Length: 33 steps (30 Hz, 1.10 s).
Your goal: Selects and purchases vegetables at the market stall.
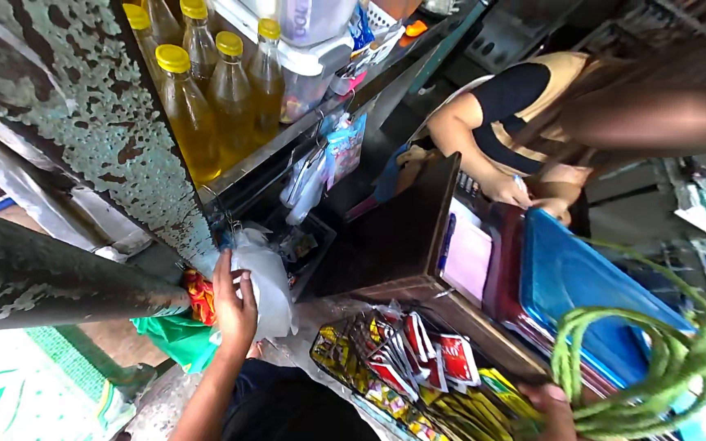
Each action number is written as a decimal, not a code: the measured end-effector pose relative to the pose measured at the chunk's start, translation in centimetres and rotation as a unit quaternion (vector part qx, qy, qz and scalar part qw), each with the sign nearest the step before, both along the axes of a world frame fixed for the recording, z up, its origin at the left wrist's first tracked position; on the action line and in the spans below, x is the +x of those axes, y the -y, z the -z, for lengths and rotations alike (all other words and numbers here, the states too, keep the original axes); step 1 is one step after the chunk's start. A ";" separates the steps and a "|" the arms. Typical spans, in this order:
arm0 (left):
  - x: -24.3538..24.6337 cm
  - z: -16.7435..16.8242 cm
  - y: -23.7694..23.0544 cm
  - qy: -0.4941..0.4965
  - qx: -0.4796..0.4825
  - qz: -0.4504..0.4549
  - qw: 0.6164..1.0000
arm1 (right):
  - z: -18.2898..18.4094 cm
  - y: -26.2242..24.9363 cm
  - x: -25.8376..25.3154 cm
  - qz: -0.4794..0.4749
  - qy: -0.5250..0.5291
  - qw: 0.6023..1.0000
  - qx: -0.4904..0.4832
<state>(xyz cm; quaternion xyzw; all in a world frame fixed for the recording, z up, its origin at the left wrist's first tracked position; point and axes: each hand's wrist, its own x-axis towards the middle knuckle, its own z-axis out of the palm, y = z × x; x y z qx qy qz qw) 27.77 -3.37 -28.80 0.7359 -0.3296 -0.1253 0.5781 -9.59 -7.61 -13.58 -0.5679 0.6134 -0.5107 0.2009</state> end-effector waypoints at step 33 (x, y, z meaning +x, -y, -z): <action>2.3 10.0 9.4 -0.083 0.497 -0.036 0.863 | 0.3 0.3 -0.9 -0.044 0.018 0.999 -0.011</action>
